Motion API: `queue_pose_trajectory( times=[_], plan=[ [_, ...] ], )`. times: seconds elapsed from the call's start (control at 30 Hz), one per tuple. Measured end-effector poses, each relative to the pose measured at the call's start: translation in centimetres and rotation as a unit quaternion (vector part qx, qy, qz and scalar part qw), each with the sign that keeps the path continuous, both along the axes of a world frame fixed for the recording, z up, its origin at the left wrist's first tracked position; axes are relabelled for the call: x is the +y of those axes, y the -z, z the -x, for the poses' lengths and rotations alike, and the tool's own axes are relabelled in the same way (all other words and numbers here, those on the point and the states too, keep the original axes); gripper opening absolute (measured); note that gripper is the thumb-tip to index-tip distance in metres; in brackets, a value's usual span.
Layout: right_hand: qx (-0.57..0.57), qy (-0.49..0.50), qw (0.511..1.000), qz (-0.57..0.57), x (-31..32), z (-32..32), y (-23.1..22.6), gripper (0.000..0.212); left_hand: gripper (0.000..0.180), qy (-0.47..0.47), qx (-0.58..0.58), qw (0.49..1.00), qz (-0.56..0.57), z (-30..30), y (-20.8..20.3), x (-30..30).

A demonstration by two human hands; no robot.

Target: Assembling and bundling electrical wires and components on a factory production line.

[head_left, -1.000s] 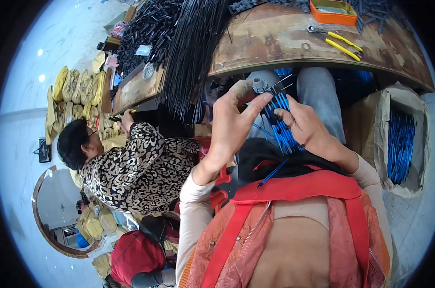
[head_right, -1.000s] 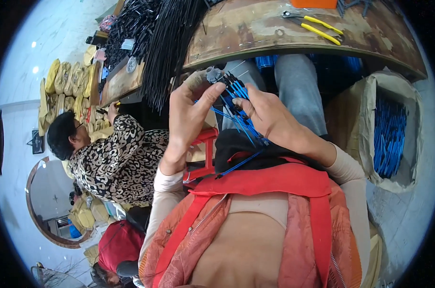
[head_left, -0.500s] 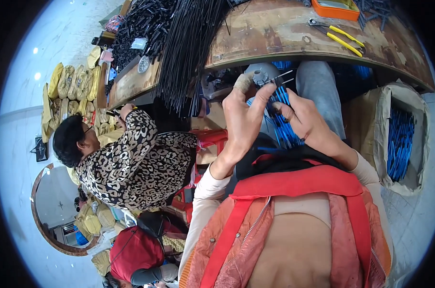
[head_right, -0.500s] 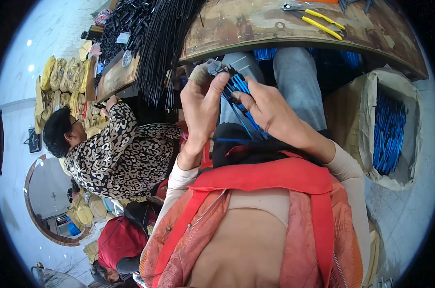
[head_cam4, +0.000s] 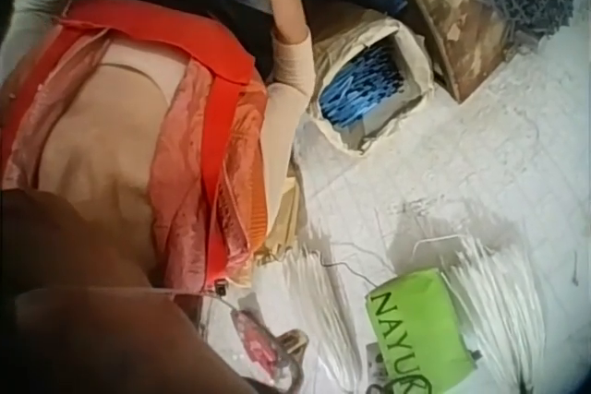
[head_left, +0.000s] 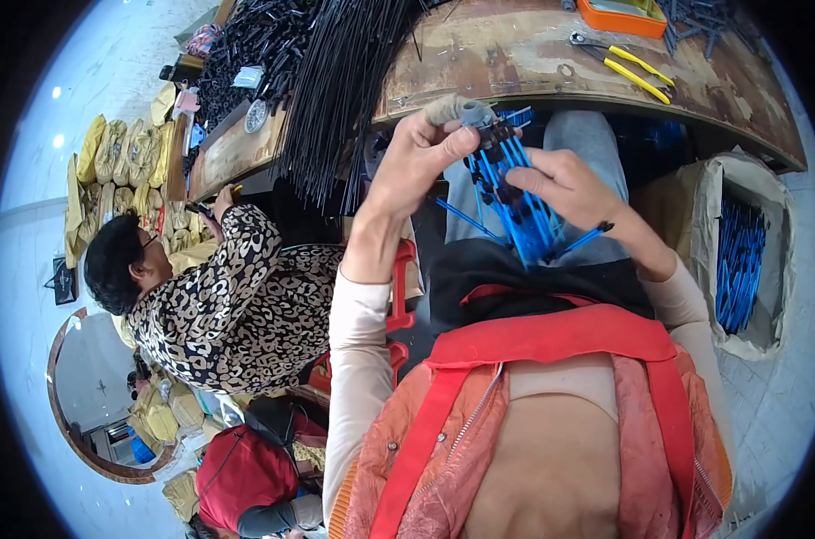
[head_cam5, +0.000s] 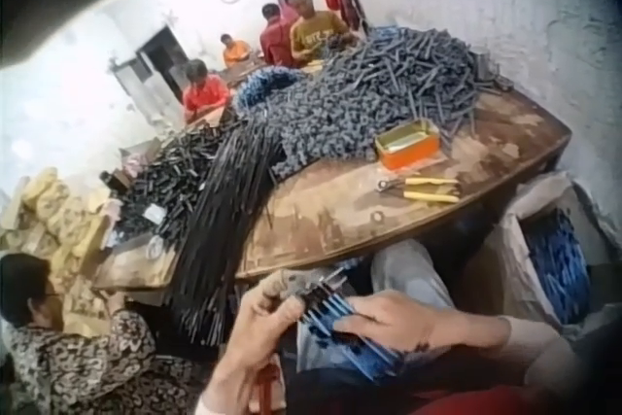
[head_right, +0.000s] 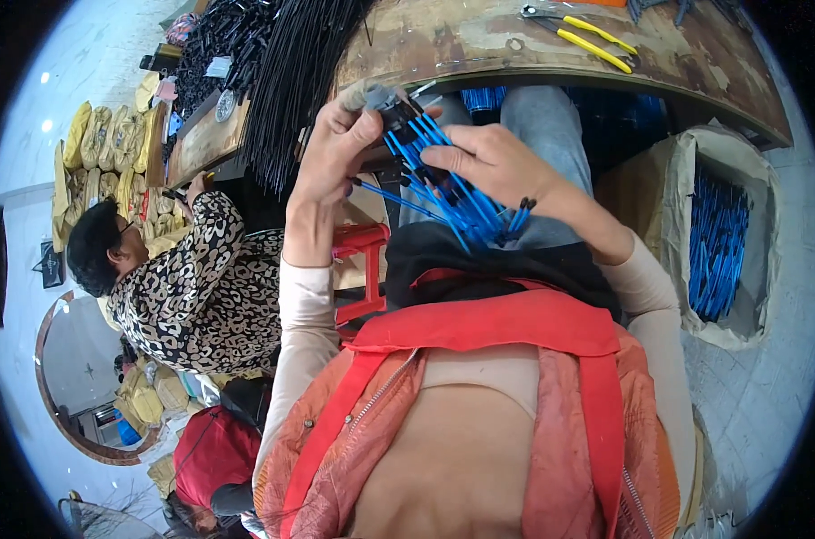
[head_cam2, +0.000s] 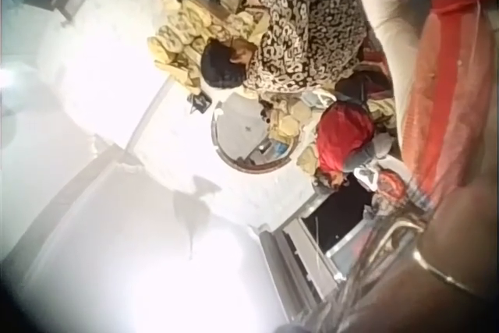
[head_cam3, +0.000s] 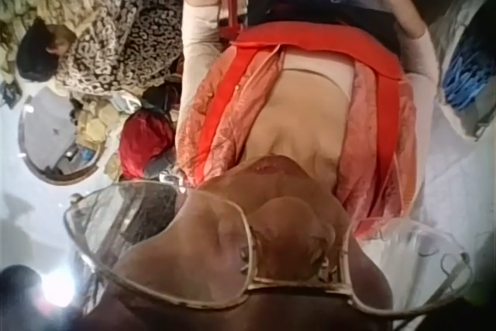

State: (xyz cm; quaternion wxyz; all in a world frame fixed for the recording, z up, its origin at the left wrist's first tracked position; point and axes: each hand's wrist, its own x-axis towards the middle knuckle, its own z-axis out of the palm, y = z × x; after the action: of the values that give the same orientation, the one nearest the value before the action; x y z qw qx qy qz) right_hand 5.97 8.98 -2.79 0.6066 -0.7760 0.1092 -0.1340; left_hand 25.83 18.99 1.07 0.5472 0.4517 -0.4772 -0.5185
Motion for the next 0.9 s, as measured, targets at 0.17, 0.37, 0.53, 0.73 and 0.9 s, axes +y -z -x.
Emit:
queue_pose_trajectory(
  times=[0.17,0.37,0.53,0.73,0.9],
  plan=[
    [0.011,0.07,0.997,-0.026,2.9,0.2,2.7,0.032,0.034,-0.069,-0.006,0.996,-0.057,1.7,3.1,2.0],
    [0.036,0.047,0.996,-0.073,1.8,0.2,1.8,0.032,0.03,-0.171,-0.125,0.977,-0.017,4.0,2.5,1.7],
    [0.061,0.053,0.996,-0.035,1.6,0.2,2.3,0.031,0.026,-0.267,-0.208,0.941,0.016,5.8,3.3,1.6],
    [-0.057,0.21,0.971,-0.097,4.4,0.5,2.3,0.023,0.022,-0.316,-0.253,0.915,0.016,5.9,3.6,1.4],
    [-0.035,0.198,0.98,0.01,3.9,1.0,1.4,0.022,0.03,-0.18,-0.066,0.981,0.037,4.2,2.8,1.6]
  ],
)
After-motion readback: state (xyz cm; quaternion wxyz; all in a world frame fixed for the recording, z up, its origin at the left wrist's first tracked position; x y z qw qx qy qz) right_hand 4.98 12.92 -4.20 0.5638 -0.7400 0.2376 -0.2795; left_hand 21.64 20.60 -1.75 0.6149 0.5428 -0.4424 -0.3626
